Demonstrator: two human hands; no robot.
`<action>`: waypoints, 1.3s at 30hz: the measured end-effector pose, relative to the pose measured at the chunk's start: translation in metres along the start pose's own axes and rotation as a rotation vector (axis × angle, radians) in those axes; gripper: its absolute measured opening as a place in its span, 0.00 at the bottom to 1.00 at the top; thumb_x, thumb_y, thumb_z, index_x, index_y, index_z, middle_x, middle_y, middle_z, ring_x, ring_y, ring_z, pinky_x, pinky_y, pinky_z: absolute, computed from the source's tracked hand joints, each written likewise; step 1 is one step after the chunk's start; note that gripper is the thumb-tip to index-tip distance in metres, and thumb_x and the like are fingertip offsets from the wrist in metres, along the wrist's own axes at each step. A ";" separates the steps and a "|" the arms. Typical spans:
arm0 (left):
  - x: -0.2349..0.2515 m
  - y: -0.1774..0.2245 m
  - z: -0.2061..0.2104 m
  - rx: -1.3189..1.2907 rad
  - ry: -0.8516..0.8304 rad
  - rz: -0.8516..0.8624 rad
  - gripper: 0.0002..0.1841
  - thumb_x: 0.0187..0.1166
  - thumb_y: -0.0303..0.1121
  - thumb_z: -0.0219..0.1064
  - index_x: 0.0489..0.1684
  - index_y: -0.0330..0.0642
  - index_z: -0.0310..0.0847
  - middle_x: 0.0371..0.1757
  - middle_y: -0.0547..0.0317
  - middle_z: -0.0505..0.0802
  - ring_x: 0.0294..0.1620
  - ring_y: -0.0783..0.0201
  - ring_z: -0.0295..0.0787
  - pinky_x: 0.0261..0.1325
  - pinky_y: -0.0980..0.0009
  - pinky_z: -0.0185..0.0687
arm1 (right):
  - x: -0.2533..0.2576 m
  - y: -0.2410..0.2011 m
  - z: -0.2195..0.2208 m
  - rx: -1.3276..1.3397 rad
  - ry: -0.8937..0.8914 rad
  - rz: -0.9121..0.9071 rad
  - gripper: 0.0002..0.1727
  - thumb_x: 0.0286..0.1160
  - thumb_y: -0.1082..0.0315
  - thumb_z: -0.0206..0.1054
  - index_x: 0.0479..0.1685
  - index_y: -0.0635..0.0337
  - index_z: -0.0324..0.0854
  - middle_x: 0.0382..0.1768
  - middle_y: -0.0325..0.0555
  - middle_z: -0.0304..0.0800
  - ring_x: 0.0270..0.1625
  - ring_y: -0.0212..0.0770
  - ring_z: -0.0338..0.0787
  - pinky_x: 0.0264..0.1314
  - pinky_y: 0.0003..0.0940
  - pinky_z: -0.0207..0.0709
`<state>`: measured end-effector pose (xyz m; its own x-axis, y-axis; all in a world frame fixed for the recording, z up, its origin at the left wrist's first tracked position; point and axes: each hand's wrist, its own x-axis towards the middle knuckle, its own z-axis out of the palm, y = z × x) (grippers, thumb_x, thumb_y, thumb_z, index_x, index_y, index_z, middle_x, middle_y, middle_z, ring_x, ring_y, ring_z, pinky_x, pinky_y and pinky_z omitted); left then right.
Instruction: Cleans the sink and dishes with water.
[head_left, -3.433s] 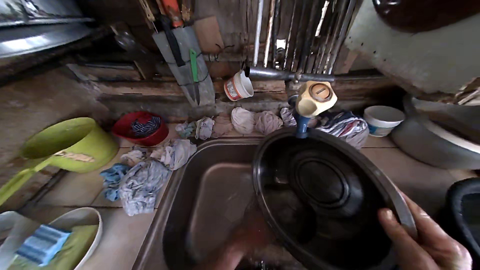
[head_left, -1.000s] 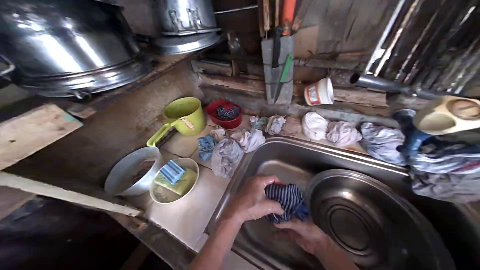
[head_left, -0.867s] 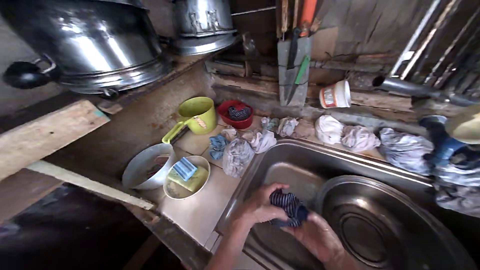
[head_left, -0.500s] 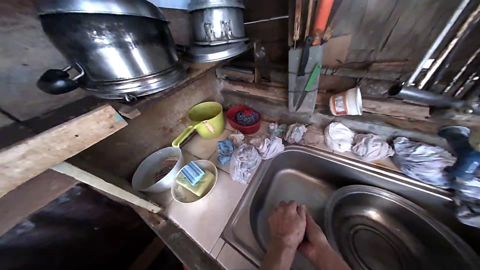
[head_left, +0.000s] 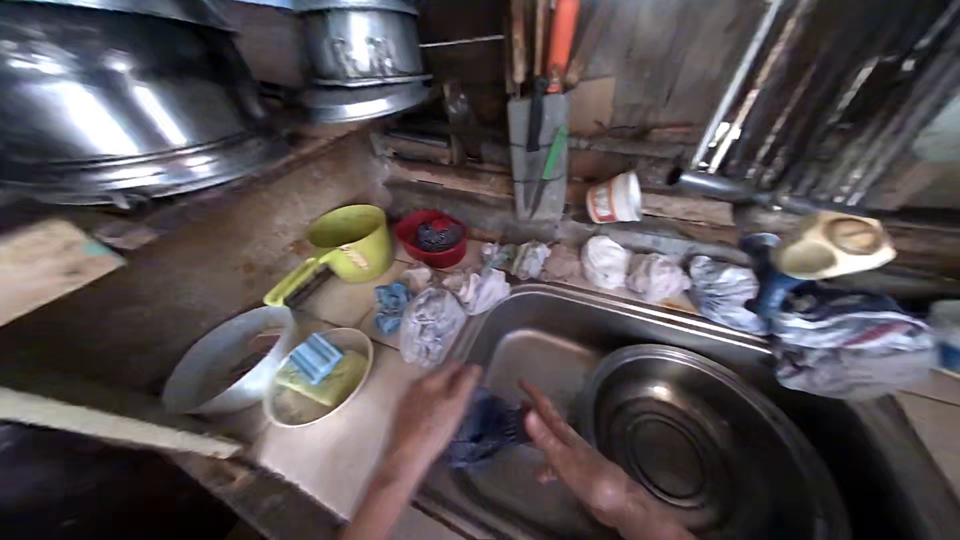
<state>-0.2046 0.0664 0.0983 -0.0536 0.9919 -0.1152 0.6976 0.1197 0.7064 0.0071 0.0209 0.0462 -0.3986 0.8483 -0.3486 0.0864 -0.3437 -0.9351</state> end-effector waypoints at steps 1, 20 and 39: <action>-0.002 -0.007 -0.023 0.038 0.055 0.043 0.20 0.86 0.51 0.63 0.51 0.44 0.93 0.46 0.51 0.95 0.50 0.52 0.92 0.58 0.42 0.84 | -0.009 -0.002 -0.008 -0.207 0.023 -0.054 0.40 0.87 0.43 0.53 0.95 0.48 0.49 0.89 0.54 0.60 0.82 0.53 0.75 0.71 0.54 0.80; -0.041 -0.140 0.024 0.693 0.578 0.308 0.28 0.69 0.72 0.65 0.41 0.59 0.95 0.67 0.47 0.89 0.69 0.31 0.79 0.51 0.33 0.73 | -0.081 0.097 -0.051 -0.819 0.002 0.108 0.37 0.89 0.61 0.59 0.96 0.48 0.49 0.81 0.60 0.75 0.77 0.62 0.81 0.80 0.64 0.70; -0.023 -0.137 0.033 0.690 0.739 0.324 0.25 0.75 0.64 0.58 0.34 0.59 0.95 0.61 0.57 0.93 0.68 0.37 0.83 0.50 0.35 0.76 | -0.115 -0.198 -0.161 -1.352 1.043 -0.393 0.31 0.81 0.52 0.69 0.75 0.64 0.75 0.70 0.79 0.73 0.53 0.83 0.85 0.48 0.81 0.76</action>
<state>-0.2753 0.0259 -0.0190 -0.0519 0.7794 0.6244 0.9984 0.0252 0.0516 0.1828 0.0560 0.2612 0.0739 0.8590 0.5067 0.9856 0.0146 -0.1684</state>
